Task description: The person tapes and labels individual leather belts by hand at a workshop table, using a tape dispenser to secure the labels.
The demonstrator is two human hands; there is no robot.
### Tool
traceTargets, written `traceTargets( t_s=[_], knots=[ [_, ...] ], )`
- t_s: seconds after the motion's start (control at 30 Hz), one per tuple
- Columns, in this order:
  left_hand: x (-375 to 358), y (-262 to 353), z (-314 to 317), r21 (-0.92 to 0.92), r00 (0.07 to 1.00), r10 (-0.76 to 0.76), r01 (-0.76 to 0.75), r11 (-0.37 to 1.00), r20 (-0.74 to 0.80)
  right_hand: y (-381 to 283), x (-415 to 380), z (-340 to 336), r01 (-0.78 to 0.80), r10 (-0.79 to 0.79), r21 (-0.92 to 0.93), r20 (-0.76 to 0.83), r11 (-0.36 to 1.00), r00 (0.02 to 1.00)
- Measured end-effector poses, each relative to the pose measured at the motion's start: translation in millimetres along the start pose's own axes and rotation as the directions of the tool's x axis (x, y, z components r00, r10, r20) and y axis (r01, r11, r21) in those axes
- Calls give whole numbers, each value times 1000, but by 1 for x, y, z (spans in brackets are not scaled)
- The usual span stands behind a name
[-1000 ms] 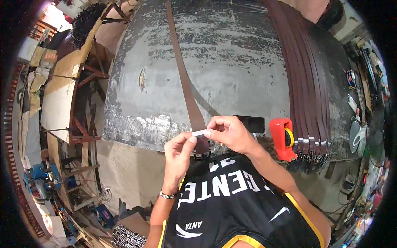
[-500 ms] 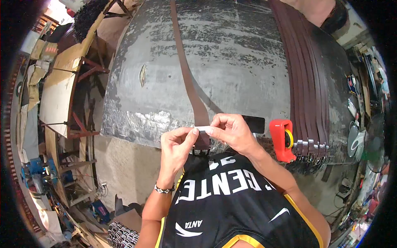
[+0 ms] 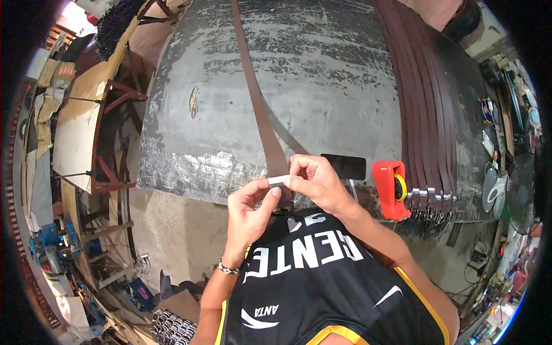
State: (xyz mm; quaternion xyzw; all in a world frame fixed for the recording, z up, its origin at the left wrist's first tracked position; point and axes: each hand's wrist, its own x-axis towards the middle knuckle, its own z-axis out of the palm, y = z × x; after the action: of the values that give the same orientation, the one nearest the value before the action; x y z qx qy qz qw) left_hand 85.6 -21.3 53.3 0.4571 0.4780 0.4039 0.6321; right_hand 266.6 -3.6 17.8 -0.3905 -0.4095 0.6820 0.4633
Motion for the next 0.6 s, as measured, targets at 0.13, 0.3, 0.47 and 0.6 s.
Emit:
traceTargets(
  t_s=[0.13,0.3,0.47,0.6],
  knots=[
    [2,-10,2,16,999,17,-16,1000,-38,6,-2,-3,-3,2,27,11,1000,1000],
    [4,-16,7,58,991,62,-56,997,-120,1,-11,-8,-55,54,-47,-31,997,998],
    [13,-23,4,148,966,138,-107,983,-217,10,-52,-44,-76,20,-241,-228,968,974],
    [18,-28,-4,106,966,136,-115,988,-221,20,-113,-110,-264,14,-361,-567,894,823]
  ],
)
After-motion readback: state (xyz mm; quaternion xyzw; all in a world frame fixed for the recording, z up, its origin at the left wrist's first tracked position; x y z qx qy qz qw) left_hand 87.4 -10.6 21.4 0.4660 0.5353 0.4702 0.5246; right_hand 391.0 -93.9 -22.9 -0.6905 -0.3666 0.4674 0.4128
